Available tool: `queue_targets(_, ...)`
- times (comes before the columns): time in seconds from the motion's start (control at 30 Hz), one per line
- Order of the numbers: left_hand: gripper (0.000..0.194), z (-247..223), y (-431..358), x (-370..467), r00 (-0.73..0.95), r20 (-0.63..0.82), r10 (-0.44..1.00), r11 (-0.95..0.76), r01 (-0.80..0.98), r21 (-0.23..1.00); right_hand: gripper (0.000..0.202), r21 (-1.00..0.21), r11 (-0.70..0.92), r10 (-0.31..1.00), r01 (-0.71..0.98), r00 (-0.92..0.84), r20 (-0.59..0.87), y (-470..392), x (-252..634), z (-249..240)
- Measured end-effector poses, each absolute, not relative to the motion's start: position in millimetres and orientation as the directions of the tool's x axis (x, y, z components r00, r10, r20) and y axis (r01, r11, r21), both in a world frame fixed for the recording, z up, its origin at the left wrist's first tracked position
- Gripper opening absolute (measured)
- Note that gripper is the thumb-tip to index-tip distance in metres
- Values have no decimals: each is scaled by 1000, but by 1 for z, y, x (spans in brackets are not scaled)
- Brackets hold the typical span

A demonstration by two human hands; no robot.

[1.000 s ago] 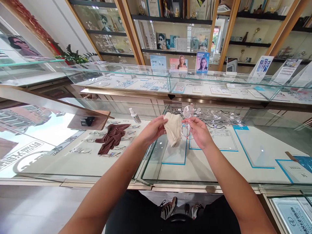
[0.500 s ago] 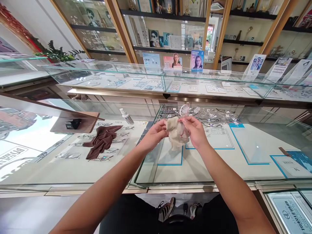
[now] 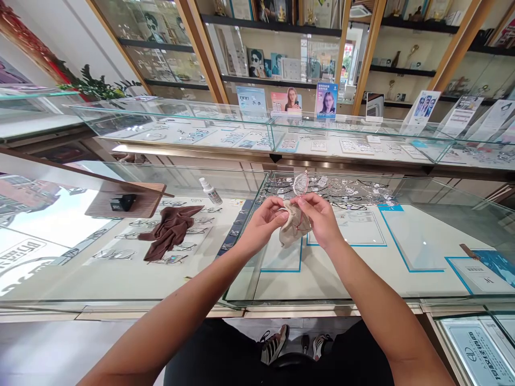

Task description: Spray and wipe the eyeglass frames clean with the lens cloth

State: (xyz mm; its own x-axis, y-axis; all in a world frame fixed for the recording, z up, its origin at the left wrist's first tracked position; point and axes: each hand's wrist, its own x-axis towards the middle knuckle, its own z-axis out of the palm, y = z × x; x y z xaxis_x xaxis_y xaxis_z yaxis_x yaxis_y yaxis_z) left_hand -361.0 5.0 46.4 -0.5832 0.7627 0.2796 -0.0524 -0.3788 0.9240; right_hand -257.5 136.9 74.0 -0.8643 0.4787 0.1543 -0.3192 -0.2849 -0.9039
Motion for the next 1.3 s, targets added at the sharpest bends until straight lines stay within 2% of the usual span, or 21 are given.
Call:
queue_targets(0.33, 63, 46, 9, -354, -527, 105, 843, -318, -333, 888, 40, -896, -305, 437, -324, -883, 171, 135, -257, 75)
queue_targets(0.5, 55, 43, 9, -348, -475, 73, 877, -252, -324, 912, 43, -886, -350, 375, -304, -912, 165, 133, -258, 73)
queue_targets(0.67, 56, 40, 9, -346, -460, 74, 885, -249, -333, 909, 42, -870, -394, 371, -297, -917, 145, 132, -259, 72)
queue_targets(0.9, 54, 46, 6, -346, -425, 145, 894, -277, -270, 922, 41, -870, -408, 351, -277, -927, 131, 135, -259, 68)
queue_targets(1.07, 51, 57, 2, -348, -447, 193, 874, -284, -147, 947, 40, -862, -401, 346, -310, -922, 171, 132, -260, 74)
queue_targets(1.2, 50, 77, 5, -351, -502, 299, 812, -363, -34, 931, 40, -844, -401, 308, -355, -920, 241, 130, -266, 94)
queue_targets(1.3, 51, 102, 17, -354, -534, 414, 737, -452, 64, 889, 40, -844, -331, 318, -421, -892, 321, 131, -273, 124)
